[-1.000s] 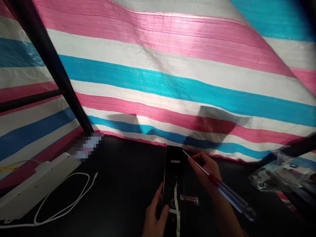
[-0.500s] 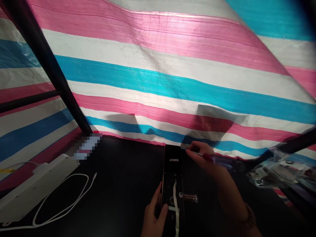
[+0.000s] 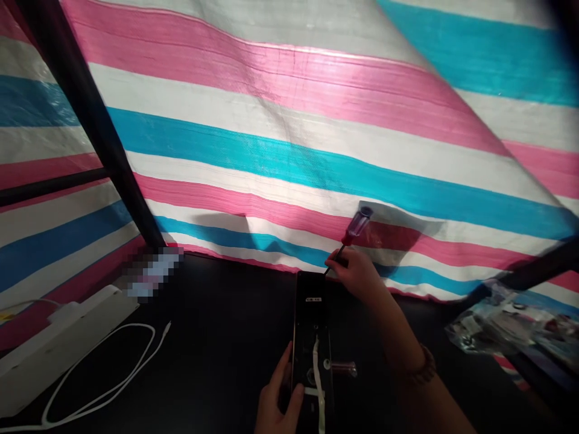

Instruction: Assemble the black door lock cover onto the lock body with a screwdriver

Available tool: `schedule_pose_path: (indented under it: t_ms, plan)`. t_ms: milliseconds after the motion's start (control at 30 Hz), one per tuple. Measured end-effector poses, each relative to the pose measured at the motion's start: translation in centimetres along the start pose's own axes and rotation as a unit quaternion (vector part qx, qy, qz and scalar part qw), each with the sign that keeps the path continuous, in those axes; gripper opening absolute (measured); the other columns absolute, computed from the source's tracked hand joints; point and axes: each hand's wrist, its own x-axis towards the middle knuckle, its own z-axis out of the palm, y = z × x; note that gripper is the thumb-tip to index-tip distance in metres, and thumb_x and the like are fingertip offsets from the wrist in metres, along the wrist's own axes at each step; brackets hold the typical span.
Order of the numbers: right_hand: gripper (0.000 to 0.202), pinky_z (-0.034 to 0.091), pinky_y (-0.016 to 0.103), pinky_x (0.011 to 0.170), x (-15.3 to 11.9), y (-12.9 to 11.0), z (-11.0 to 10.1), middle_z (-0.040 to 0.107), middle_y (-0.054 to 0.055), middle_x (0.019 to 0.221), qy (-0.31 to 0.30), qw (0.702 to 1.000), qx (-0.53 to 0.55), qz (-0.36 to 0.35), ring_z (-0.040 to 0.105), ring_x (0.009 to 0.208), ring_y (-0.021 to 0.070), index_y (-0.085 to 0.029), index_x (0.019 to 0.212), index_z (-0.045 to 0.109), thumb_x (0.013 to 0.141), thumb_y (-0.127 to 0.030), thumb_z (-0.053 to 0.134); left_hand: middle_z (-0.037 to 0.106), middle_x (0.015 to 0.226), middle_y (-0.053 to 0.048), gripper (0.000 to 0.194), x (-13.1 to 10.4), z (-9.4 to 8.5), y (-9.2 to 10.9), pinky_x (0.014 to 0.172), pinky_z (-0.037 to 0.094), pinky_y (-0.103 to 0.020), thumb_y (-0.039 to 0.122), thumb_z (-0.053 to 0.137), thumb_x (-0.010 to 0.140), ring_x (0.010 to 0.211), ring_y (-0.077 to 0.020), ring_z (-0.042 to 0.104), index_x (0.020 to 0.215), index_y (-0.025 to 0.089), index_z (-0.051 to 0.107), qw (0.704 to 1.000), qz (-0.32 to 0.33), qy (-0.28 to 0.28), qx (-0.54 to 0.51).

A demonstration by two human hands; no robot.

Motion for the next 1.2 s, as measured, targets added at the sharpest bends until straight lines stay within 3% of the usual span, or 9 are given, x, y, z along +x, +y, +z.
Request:
schedule_pose_path:
  t_ms: [167, 267, 367, 467, 600, 733, 800, 1000, 1200]
  plan:
    - [0.015, 0.051, 0.035, 0.079, -1.5, 0.8, 1.3, 0.073, 0.009, 0.089, 0.012, 0.998, 0.012, -0.061, 0.070, 0.082, 0.0236, -0.019, 0.089, 0.068, 0.085, -0.016, 0.054, 0.065, 0.140, -0.008, 0.061, 0.2, 0.0, -0.4, 0.109, 0.049, -0.037, 0.049, 0.056, 0.096, 0.128, -0.0263, 0.063, 0.152, 0.029, 0.044, 1.000, 0.011, 0.004, 0.002]
    - [0.017, 0.051, 0.033, 0.077, -2.0, 0.5, 1.4, 0.072, 0.006, 0.089, 0.044, 0.996, 0.046, -0.055, 0.070, 0.081, 0.0218, -0.020, 0.099, 0.061, 0.086, -0.015, 0.052, 0.065, 0.141, -0.008, 0.061, 0.1, 0.0, -0.2, 0.109, 0.049, -0.037, 0.049, 0.057, 0.096, 0.128, -0.0262, 0.062, 0.152, 0.028, 0.044, 1.000, 0.012, 0.002, 0.005]
    - [0.012, 0.050, 0.032, 0.075, -2.2, 0.1, 1.4, 0.071, 0.004, 0.087, 0.071, 0.995, 0.061, -0.038, 0.069, 0.080, 0.0208, -0.022, 0.095, 0.054, 0.087, -0.015, 0.048, 0.066, 0.139, -0.009, 0.062, 0.0, 0.1, 0.2, 0.107, 0.051, -0.038, 0.050, 0.056, 0.096, 0.127, -0.0267, 0.064, 0.152, 0.028, 0.044, 1.000, 0.008, 0.003, 0.007]
    - [0.008, 0.049, 0.032, 0.074, -2.4, -0.2, 1.4, 0.070, 0.005, 0.086, 0.077, 0.995, 0.053, -0.025, 0.067, 0.079, 0.0208, -0.023, 0.091, 0.054, 0.091, -0.020, 0.047, 0.066, 0.139, -0.011, 0.063, -0.1, 0.1, 0.2, 0.107, 0.051, -0.039, 0.050, 0.057, 0.095, 0.126, -0.0276, 0.064, 0.152, 0.026, 0.044, 1.000, 0.006, 0.005, 0.005]
    - [0.022, 0.049, 0.034, 0.075, -2.7, 0.1, 1.5, 0.070, 0.009, 0.088, 0.104, 0.994, 0.024, -0.031, 0.067, 0.083, 0.0235, -0.022, 0.087, 0.060, 0.097, -0.036, 0.046, 0.063, 0.142, -0.011, 0.063, -0.1, 0.1, -0.3, 0.110, 0.049, -0.041, 0.051, 0.056, 0.095, 0.130, -0.0285, 0.061, 0.152, 0.026, 0.046, 1.000, 0.008, 0.011, 0.012]
    - [0.021, 0.052, 0.037, 0.080, -3.4, 0.6, 1.3, 0.073, 0.010, 0.094, 0.142, 0.989, 0.037, -0.020, 0.070, 0.085, 0.0249, -0.020, 0.103, 0.065, 0.094, -0.036, 0.055, 0.061, 0.144, -0.011, 0.062, -0.2, 0.1, -0.4, 0.110, 0.048, -0.042, 0.051, 0.055, 0.096, 0.133, -0.0290, 0.058, 0.152, 0.027, 0.045, 1.000, 0.008, 0.007, 0.014]
    - [0.023, 0.053, 0.037, 0.082, -3.7, 0.8, 1.0, 0.074, 0.009, 0.095, 0.144, 0.988, 0.049, -0.012, 0.072, 0.085, 0.0250, -0.020, 0.109, 0.064, 0.093, -0.034, 0.057, 0.062, 0.144, -0.011, 0.062, -0.2, 0.1, -0.2, 0.109, 0.050, -0.041, 0.051, 0.055, 0.096, 0.131, -0.0288, 0.060, 0.152, 0.028, 0.045, 1.000, -0.001, 0.008, 0.012]
    - [0.015, 0.054, 0.039, 0.088, -4.5, 0.3, 0.7, 0.074, 0.009, 0.102, 0.096, 0.992, 0.077, -0.033, 0.072, 0.089, 0.0231, -0.021, 0.100, 0.061, 0.096, -0.028, 0.048, 0.066, 0.139, -0.010, 0.062, -0.2, 0.2, 0.8, 0.106, 0.052, -0.040, 0.052, 0.057, 0.095, 0.127, -0.0284, 0.063, 0.151, 0.028, 0.046, 1.000, -0.012, 0.012, 0.014]
    - [0.025, 0.055, 0.040, 0.087, -5.0, 1.0, 0.9, 0.072, 0.011, 0.103, 0.127, 0.984, 0.124, 0.008, 0.071, 0.090, 0.0243, -0.020, 0.104, 0.061, 0.098, -0.042, 0.049, 0.068, 0.135, -0.012, 0.065, -0.1, 0.0, 0.9, 0.104, 0.053, -0.039, 0.053, 0.057, 0.094, 0.124, -0.0283, 0.065, 0.152, 0.025, 0.045, 1.000, -0.018, 0.003, 0.017]
